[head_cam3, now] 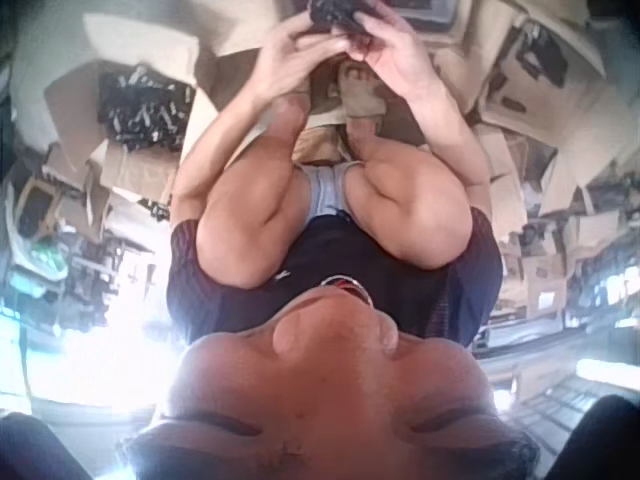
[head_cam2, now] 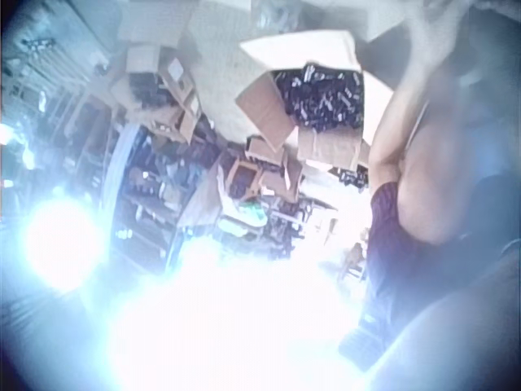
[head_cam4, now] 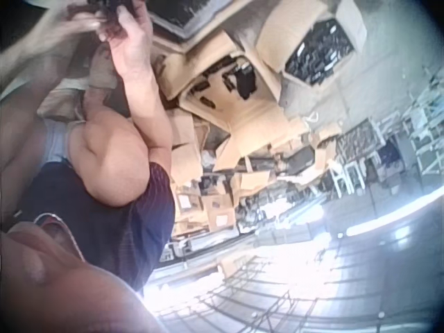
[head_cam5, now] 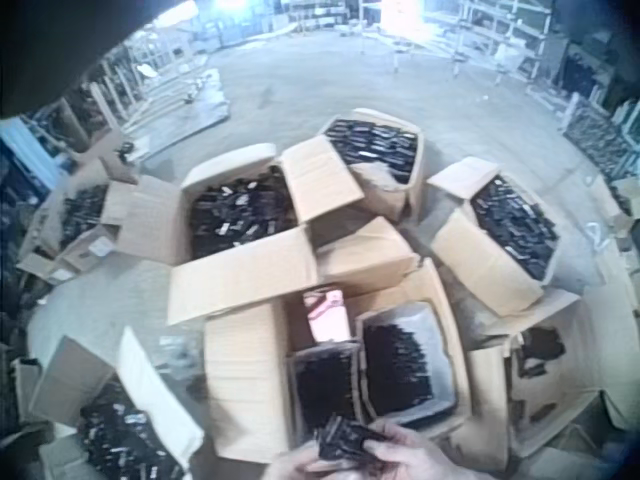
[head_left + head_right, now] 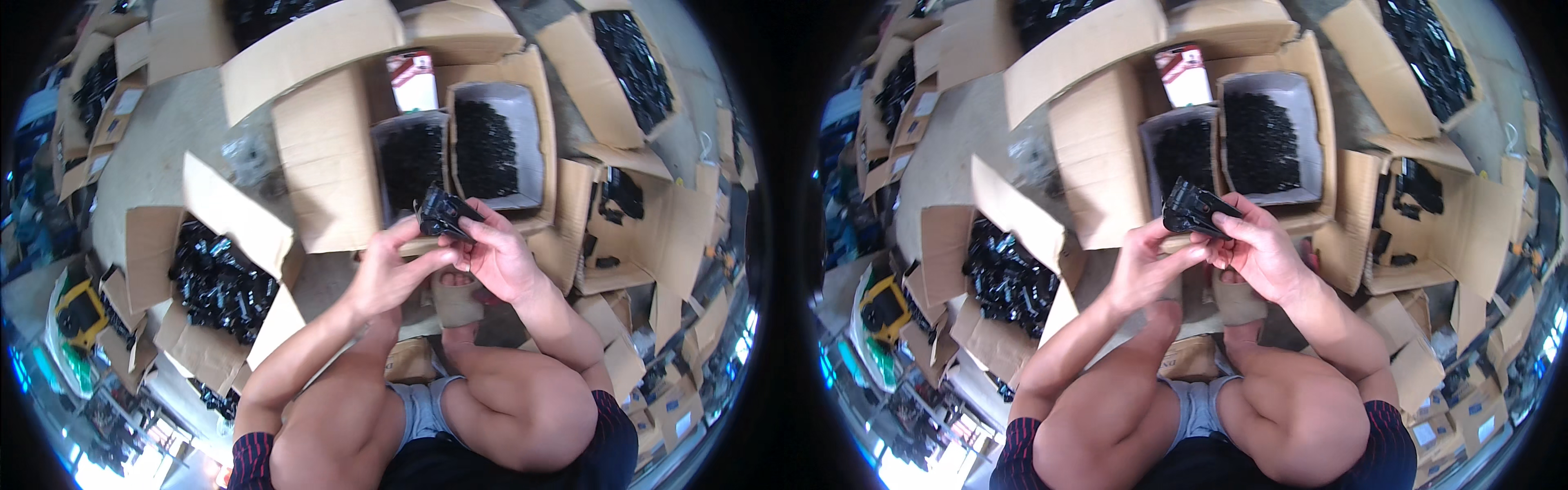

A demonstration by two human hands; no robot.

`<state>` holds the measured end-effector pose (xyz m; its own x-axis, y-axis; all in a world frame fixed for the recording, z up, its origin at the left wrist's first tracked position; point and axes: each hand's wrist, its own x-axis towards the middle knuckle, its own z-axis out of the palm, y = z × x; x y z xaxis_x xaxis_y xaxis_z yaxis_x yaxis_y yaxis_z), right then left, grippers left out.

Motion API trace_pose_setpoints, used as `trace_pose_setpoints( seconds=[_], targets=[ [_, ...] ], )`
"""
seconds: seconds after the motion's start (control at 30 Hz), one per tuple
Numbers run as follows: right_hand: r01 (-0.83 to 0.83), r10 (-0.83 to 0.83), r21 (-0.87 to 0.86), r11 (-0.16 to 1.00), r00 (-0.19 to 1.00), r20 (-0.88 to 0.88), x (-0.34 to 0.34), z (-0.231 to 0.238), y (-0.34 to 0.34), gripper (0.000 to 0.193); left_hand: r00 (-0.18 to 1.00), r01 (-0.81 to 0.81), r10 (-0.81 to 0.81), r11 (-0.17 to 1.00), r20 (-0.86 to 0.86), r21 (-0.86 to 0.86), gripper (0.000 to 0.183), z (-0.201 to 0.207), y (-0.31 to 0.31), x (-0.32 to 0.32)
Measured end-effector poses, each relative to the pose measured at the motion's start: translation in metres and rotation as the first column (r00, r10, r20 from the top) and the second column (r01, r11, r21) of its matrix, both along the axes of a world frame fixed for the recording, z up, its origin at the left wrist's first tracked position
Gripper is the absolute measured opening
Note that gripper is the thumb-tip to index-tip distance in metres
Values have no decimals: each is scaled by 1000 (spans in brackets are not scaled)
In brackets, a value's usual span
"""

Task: The person assembles small black plastic components by taking a main housing and inserting a small black pin into a specific slot on each piece before placing them into a separate cardboard box.

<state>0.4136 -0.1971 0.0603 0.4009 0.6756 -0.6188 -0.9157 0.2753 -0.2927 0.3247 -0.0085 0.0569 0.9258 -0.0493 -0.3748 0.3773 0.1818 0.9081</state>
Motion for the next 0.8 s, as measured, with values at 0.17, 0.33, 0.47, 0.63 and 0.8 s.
trace_pose_setpoints(
  seconds=[0.17,0.33,0.47,0.63,0.8],
  targets=[
    [-64,107,-222,973,976,191,-11,-9,28,17,919,-388,384,851,-84,-354,31,-7,-3,-14],
    [40,246,-453,891,795,554,-20,-12,34,18,851,-524,496,780,-173,-342,66,5,3,-3],
    [226,303,-497,838,565,768,-20,-4,32,19,867,-495,459,839,-193,-226,71,3,15,-4],
    [357,383,-426,831,189,904,-12,-3,32,26,894,-425,354,864,-274,-271,65,6,17,-4],
    [411,459,-396,822,-64,886,-8,-4,35,31,874,-449,312,810,-372,-377,59,1,20,-8]
  ],
)
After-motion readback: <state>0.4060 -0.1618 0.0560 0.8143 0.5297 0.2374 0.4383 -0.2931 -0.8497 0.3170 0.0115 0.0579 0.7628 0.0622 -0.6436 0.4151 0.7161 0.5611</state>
